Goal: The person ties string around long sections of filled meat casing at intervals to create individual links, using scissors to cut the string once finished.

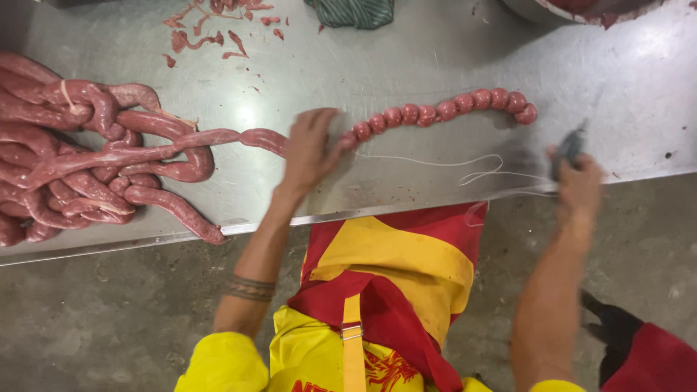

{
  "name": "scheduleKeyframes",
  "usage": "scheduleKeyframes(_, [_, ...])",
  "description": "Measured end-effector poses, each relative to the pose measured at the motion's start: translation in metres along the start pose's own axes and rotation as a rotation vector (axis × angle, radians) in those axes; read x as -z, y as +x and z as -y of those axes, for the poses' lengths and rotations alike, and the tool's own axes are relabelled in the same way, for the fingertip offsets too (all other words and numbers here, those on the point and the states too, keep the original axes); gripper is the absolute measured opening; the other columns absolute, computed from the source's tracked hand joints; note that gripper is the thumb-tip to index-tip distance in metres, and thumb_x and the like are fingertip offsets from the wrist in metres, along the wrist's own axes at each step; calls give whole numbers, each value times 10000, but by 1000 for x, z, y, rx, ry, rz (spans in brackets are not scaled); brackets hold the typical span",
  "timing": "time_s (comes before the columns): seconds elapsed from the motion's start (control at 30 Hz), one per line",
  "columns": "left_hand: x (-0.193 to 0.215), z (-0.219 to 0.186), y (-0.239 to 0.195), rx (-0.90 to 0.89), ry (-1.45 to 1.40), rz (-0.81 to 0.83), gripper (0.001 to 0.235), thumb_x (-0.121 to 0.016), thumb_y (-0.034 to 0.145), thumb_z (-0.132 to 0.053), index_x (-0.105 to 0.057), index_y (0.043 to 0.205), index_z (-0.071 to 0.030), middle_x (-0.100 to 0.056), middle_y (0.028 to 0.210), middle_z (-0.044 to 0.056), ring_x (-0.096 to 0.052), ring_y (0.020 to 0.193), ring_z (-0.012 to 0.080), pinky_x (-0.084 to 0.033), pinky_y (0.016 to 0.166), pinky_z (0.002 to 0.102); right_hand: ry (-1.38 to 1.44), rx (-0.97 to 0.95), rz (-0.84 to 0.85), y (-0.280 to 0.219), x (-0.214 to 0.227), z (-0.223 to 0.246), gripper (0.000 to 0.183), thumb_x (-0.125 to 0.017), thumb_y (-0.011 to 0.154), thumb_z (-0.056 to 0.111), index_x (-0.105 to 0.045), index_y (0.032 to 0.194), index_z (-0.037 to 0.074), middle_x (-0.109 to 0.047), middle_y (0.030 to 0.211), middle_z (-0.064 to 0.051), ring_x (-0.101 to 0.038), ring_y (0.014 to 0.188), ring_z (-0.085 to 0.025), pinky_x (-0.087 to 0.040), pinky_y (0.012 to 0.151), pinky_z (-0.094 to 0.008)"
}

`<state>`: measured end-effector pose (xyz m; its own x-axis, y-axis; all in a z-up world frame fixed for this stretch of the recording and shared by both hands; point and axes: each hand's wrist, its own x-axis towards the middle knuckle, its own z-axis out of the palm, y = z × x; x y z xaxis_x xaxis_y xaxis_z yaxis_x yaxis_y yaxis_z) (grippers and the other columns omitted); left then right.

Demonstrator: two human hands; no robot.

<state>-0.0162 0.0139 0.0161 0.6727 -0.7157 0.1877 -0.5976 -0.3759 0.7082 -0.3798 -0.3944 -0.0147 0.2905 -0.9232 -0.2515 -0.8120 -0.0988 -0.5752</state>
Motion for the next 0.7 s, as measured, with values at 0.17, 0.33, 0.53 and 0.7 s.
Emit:
scheduleKeyframes(0.17, [-103,-49,48,-235,-90,60,681,-817,750,-193,-529,1366,-149,-591,1351,82,-536,1303,326,-398,1084,486,-393,307,-257,82,57,-42,566,-946,856,318,-690,1116,-114,-672,1143,-289,-638,1025,-355,-506,889,-465])
scheduleKeyframes(0.33, [-145,-70,81,-8,25,249,583,-693,864,-97,-505,1415,-131,-682,1149,126,-652,1123,333,-491,932,484,-286,238,-265,79,32,-31,410,-851,961,229,-673,1190,-61,-603,1206,-239,-628,1045,-281,-513,869,-433])
scheduleKeyframes(0.53, [-15,-37,116,-185,-795,196,330,-747,834,-72,-644,1146,-52,-734,1081,58,-689,1051,194,-556,956,334,-117,511,-266,23,-28,-50,228,-741,1056,118,-593,1139,-36,-474,1270,-230,-574,1008,-274,-519,897,-424])
scheduleKeyframes(0.7, [146,6,170,24,-738,-132,191,-692,879,-56,-595,1044,-57,-716,941,17,-686,760,117,-602,620,277,-362,727,-523,4,-59,-54,180,-545,1099,166,-579,1104,-11,-490,1238,-150,-555,1139,-303,-472,954,-430])
